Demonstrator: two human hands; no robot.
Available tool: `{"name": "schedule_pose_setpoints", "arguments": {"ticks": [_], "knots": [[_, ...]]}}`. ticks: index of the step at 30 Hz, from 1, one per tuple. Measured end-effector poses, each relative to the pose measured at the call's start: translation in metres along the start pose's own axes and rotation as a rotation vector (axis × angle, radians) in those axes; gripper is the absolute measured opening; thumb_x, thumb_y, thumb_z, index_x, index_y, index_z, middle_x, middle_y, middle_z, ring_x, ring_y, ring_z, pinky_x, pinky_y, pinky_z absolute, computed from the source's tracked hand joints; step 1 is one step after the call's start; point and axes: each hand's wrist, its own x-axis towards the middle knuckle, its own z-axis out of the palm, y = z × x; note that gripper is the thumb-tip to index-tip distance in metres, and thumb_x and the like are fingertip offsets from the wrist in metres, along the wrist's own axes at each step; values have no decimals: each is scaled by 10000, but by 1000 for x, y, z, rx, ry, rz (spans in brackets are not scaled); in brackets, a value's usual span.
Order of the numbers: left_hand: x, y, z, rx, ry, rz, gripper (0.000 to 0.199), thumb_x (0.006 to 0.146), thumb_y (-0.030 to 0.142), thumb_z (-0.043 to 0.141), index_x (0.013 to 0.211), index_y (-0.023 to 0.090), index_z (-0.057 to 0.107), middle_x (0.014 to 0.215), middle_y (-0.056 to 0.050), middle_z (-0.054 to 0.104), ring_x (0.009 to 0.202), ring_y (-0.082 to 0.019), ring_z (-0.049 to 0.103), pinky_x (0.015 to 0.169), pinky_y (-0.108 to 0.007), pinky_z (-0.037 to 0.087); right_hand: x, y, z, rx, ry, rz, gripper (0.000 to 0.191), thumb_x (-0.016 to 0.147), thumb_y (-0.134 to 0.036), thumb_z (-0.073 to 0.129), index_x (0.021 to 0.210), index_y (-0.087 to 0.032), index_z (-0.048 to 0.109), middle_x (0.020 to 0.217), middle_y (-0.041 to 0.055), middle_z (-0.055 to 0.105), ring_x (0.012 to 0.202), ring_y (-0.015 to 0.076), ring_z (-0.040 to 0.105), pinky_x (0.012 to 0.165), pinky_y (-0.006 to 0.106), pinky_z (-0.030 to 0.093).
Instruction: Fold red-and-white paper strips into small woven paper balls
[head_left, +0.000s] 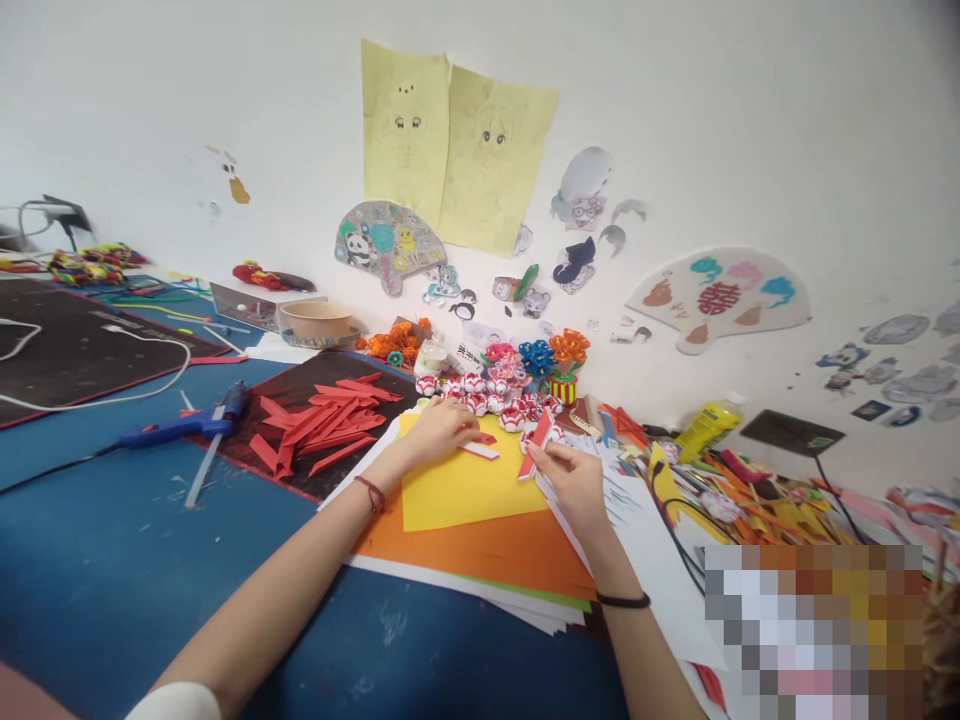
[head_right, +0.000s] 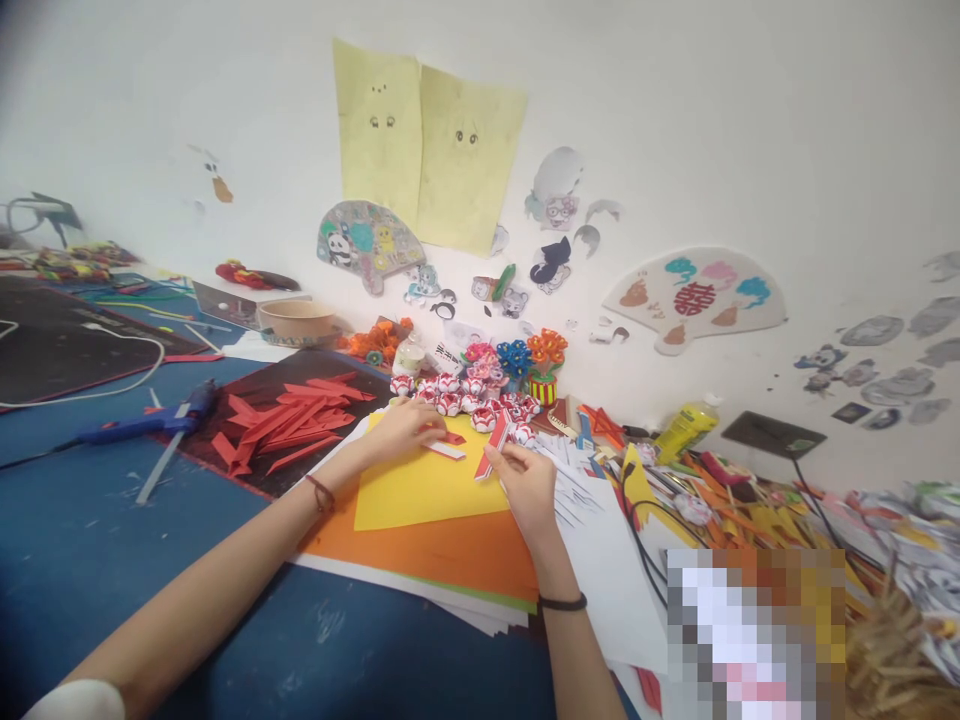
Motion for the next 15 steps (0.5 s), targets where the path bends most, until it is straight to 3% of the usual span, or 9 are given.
{"name": "schedule_pose_setpoints", "arguments": {"ticks": [5,11,15], "knots": [[20,-11,5,150,-10,37,214,936,269,547,853,177,722,865,-89,705,919,-213,591,798,-316,319,0,1,-1,13,-17,-5,359,714,-484,742,666,-131,690,670,45,636,655,182,553,617,269,453],[51,-7,9,222,-140,171,368,823,471,682,648,147,700,695,-109,684,803,-235,631,785,-324,360,1,0,-3,-9,9,-8,372,713,-494,742,637,-135,681,615,31,618,611,174,545,586,263,447],[59,-5,14,240,-193,212,442,781,548,693,631,132,703,702,-144,691,756,-248,646,740,-324,405,1,-2,-4,5,14,-23,371,712,-500,738,665,-133,707,665,51,661,661,200,585,615,276,475]]}}
